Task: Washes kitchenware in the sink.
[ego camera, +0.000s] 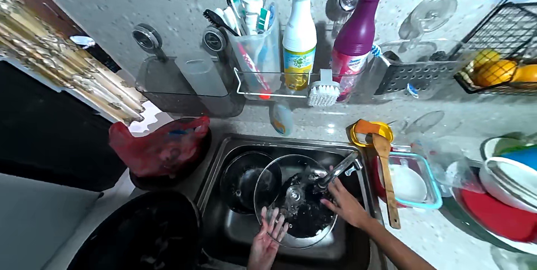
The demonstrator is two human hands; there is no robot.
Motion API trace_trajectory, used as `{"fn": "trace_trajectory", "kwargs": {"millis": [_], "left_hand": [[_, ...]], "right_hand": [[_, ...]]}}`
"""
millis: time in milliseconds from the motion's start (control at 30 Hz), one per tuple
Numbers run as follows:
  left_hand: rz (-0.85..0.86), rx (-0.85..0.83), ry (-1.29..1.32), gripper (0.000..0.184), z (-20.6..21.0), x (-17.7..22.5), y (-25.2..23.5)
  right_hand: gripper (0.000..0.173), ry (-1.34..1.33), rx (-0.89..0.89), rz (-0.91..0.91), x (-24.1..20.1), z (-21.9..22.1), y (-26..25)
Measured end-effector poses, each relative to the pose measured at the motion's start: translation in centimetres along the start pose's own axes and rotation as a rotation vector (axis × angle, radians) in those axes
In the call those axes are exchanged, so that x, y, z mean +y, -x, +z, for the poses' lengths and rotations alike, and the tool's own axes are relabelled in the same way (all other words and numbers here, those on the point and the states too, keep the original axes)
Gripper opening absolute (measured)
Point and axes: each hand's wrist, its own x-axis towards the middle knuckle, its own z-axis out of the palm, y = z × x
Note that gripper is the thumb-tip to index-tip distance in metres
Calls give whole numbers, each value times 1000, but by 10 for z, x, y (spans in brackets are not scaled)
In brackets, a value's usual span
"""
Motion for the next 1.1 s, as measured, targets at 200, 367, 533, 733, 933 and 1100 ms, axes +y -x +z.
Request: {"fn": "trace_trajectory", "kwargs": {"millis": [200,367,533,733,933,1100], "left_hand": [[-114,73,-161,46,5,-9,-2],[-97,138,-438,44,18,-3,2],[-120,34,-806,59,49,34,27],[102,-14,-967,60,99,57,55],[216,12,-1087,58,123,74,79],[256,-36,-1191,56,121,76,78]], "right_hand": [[33,-886,157,599,-36,-25,-14],[35,-1148,278,710,-23,4,23],[35,-1388,256,791,-5,42,37],[36,-128,18,635,-16,15,-4],[44,609,21,519,-6,-41,-33],[48,656,-102,585,-14,-51,-36]]}}
